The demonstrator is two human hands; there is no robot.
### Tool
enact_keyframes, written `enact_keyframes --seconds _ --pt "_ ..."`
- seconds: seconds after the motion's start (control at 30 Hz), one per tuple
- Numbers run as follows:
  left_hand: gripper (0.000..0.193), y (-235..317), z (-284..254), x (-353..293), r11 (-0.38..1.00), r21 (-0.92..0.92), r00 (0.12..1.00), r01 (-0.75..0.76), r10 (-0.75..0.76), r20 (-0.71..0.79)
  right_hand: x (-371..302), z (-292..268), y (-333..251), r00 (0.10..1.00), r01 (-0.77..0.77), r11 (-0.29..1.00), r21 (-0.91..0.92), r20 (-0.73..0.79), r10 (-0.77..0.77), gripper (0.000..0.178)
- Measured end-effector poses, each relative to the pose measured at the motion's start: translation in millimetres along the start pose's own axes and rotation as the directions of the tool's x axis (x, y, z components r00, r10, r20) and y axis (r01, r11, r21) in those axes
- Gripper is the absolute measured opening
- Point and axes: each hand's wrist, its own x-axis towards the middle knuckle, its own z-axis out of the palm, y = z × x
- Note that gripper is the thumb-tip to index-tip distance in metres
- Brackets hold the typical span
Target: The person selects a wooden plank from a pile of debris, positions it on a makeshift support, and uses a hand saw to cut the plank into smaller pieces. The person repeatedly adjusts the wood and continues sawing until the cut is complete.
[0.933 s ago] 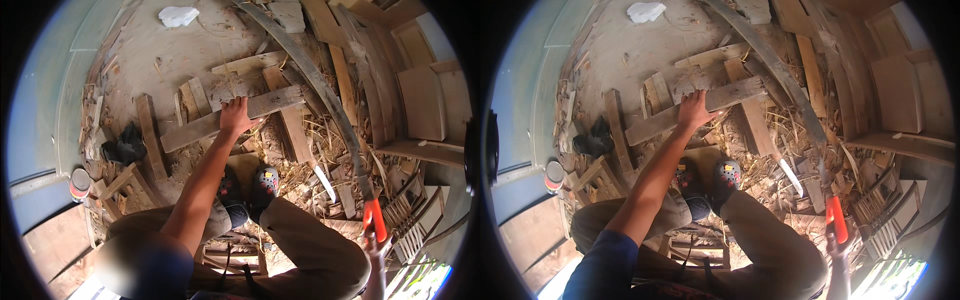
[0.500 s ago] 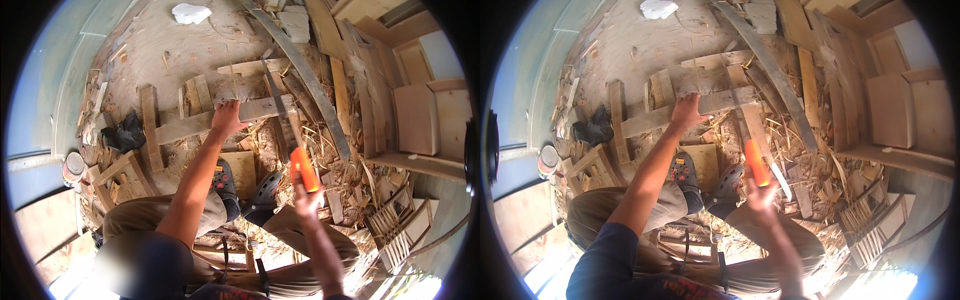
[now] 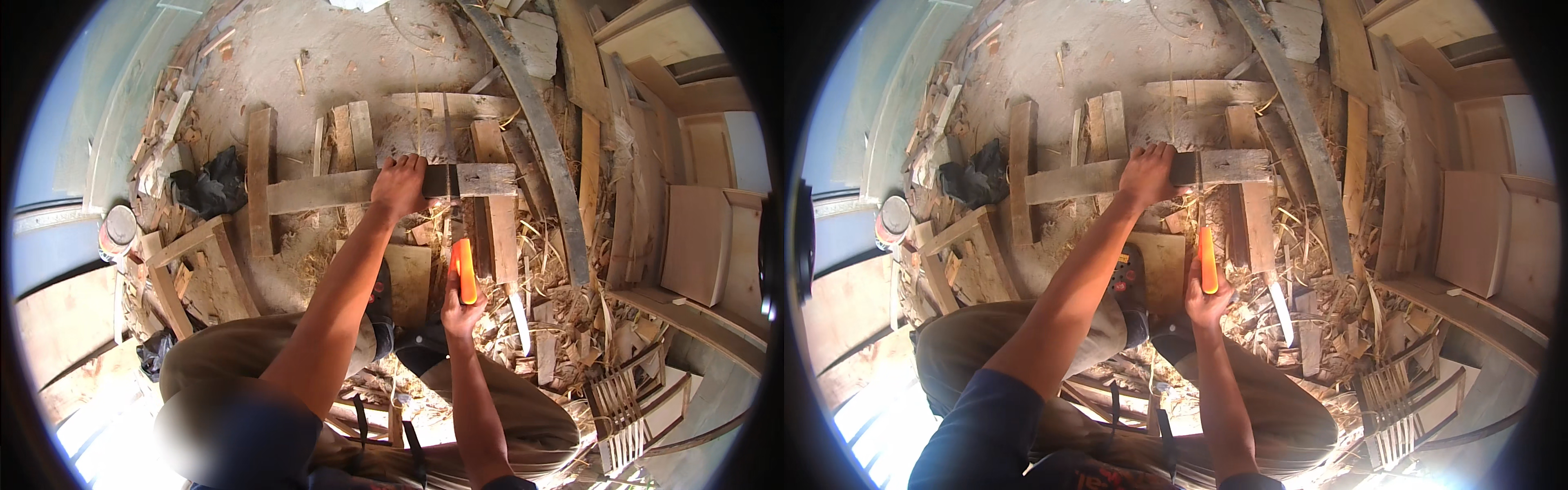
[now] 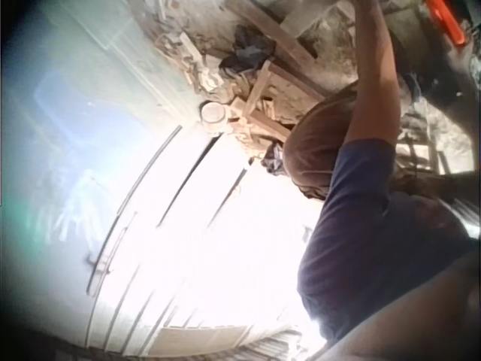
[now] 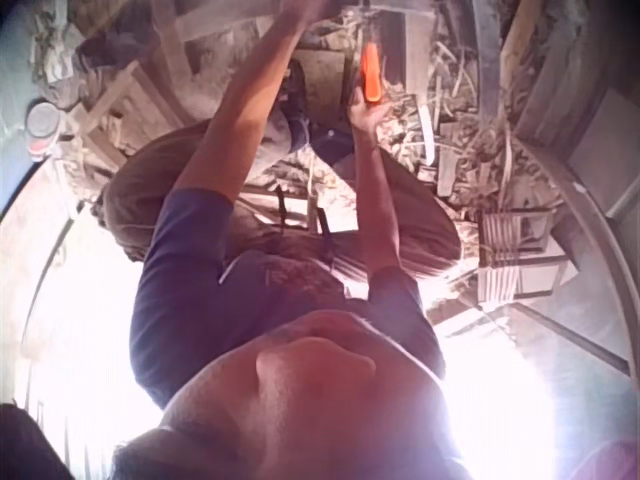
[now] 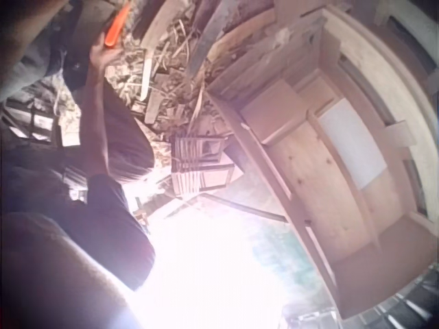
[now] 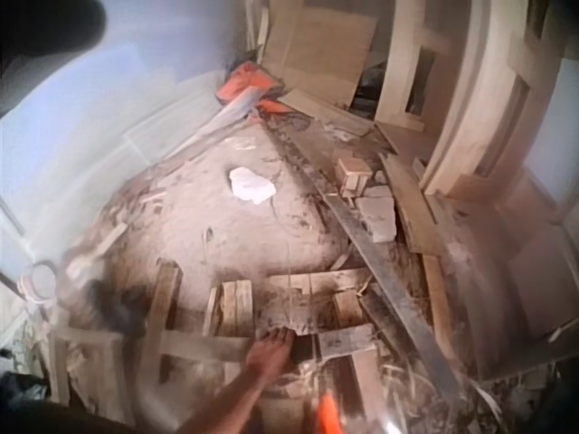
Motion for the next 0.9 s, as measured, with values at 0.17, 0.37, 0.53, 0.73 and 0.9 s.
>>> enact_keyframes --seconds 0.17,0.37,0.53,0.73,0.9 --pt "0.076 3 2 1 1.000 0.007 1.000 -0.009 0.009 -0.015 -10 -11 27 0.999 0.038 0.994 0.104 -0.007 -0.038 0.009" --pt "0.084 -1 -6 -1 0.997 -0.055 0.998 -0.059 0.061 0.028 -12 -19 19 0.987 -0.082 0.996 0.019 0.142 0.079 0.008" --pt "0.060 -12 6 1 0.975 -0.223 0.992 -0.023 -0.006 -0.127 3 -24 7 0.926 -0.253 0.966 -0.061 0.275 0.260 0.021" --pt "0.046 5 12 19 0.947 -0.267 0.889 0.181 -0.273 -0.367 1 -7 4 0.981 0.000 0.972 -0.235 0.186 0.045 0.023" --pt "0.052 7 5 20 0.920 -0.165 0.926 0.356 -0.372 -0.072 -35 -39 0 0.950 0.132 0.952 -0.275 0.309 -0.042 0.015"
